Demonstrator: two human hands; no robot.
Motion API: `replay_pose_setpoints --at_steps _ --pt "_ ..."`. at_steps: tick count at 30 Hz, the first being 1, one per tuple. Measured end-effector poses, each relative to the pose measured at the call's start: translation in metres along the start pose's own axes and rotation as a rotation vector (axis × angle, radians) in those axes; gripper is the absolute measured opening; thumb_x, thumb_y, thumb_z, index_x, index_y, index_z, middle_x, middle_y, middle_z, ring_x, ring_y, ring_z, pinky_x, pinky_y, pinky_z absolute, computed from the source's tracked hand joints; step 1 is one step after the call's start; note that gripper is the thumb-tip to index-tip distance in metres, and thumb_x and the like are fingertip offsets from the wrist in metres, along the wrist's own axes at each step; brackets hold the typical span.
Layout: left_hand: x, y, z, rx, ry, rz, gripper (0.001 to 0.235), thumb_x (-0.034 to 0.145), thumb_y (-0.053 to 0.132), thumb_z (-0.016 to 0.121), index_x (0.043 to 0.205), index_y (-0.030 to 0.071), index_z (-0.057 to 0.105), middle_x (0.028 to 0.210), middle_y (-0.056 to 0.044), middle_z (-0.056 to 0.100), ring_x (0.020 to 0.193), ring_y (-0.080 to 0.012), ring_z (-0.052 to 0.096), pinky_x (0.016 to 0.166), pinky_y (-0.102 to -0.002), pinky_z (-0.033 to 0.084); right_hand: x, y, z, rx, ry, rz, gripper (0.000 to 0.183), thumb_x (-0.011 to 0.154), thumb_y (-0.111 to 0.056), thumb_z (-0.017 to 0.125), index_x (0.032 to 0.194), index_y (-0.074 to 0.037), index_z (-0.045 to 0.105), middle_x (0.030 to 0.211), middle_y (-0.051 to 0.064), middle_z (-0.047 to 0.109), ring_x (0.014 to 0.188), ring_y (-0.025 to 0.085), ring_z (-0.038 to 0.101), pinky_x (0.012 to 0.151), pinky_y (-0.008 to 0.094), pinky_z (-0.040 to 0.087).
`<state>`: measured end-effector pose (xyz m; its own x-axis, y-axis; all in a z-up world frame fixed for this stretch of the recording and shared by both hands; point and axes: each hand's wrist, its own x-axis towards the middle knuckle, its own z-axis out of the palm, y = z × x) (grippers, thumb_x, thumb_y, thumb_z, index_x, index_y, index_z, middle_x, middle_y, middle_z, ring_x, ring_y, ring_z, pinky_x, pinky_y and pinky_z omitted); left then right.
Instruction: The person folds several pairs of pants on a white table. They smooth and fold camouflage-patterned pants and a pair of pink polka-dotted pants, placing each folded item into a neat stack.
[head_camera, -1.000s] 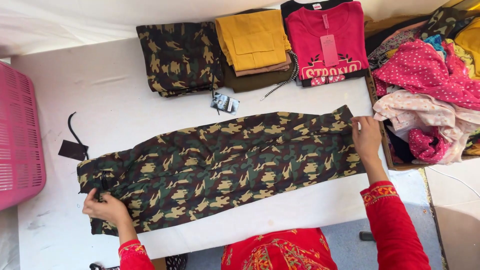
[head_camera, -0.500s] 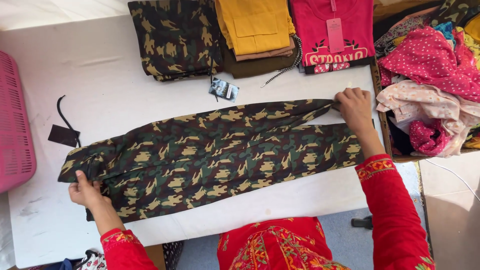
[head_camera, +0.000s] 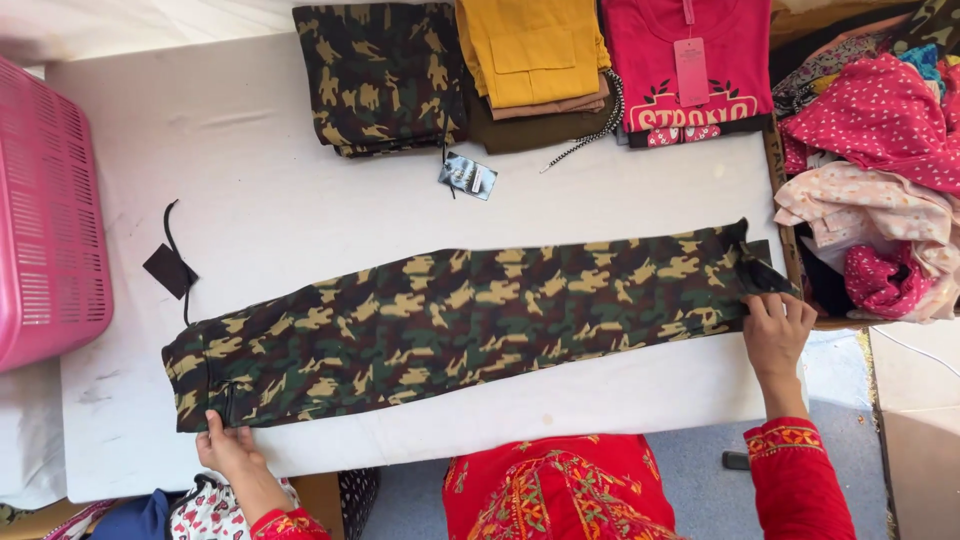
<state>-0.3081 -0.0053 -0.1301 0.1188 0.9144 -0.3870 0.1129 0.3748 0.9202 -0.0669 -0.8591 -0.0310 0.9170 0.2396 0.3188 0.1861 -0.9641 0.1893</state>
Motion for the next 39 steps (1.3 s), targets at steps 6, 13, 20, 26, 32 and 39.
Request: replay_pose_setpoints --at_steps 6,13,20,26,32,39 --pt "-0.009 -0.004 -0.014 0.001 0.043 -0.049 0.024 0.103 0.026 0.075 0.095 0.014 0.057 0.091 0.002 0.070 0.074 -0.0077 0.068 0.061 -0.022 0.056 -0.037 0.008 0.008 0.004 0.020 0.070 0.019 0.093 -0.007 0.075 0.109 -0.015 0.071 0.106 0.000 0.064 0.116 0.023 0.059 0.103 0.039 0.041" --pt "0.014 -0.019 -0.019 0.015 0.016 0.022 0.025 0.106 0.021 0.075 0.095 0.009 0.057 0.096 0.000 0.070 0.086 -0.0109 0.069 0.077 -0.026 0.063 -0.049 -0.001 0.011 0.067 -0.018 0.134 0.026 0.090 -0.004 0.072 0.114 -0.014 0.074 0.112 0.001 0.064 0.112 0.026 0.059 0.102 0.042 0.043" --pt "0.013 -0.012 -0.003 0.002 0.023 0.025 0.020 0.106 0.020 0.072 0.104 0.009 0.056 0.109 -0.004 0.069 0.095 -0.0145 0.072 0.082 -0.034 0.064 -0.087 0.038 0.114 0.673 0.153 0.812 0.033 0.092 -0.003 0.068 0.122 -0.012 0.076 0.118 0.015 0.058 0.107 0.024 0.060 0.097 0.035 0.050" --pt "0.016 0.009 0.003 -0.215 -0.132 -0.105 0.027 0.106 0.023 0.071 0.127 0.013 0.058 0.127 -0.010 0.070 0.107 -0.0248 0.074 0.086 -0.041 0.064 -0.028 0.018 0.072 1.054 0.120 1.385 0.049 0.080 -0.018 0.088 0.116 -0.011 0.055 0.103 0.009 0.059 0.065 0.014 0.057 0.050 0.028 0.045" --pt "-0.001 0.053 0.037 -0.207 -0.278 -0.316 0.050 0.101 0.041 0.062 0.141 0.012 0.056 0.129 -0.008 0.072 0.103 -0.0258 0.076 0.073 -0.046 0.067 -0.008 0.054 0.096 1.405 -0.331 1.277 0.031 0.093 -0.017 0.081 0.105 0.006 0.064 0.093 0.014 0.067 0.071 0.023 0.061 0.060 0.036 0.051" --pt "0.035 0.121 0.112 -0.049 -0.349 0.243 0.031 0.113 0.014 0.074 0.133 -0.007 0.064 0.127 -0.013 0.074 0.103 -0.0207 0.077 0.084 -0.035 0.069 0.109 0.072 0.069 1.772 -0.298 1.212 0.015 0.097 -0.014 0.070 0.106 -0.003 0.064 0.100 0.011 0.071 0.087 0.026 0.074 0.075 0.044 0.067"
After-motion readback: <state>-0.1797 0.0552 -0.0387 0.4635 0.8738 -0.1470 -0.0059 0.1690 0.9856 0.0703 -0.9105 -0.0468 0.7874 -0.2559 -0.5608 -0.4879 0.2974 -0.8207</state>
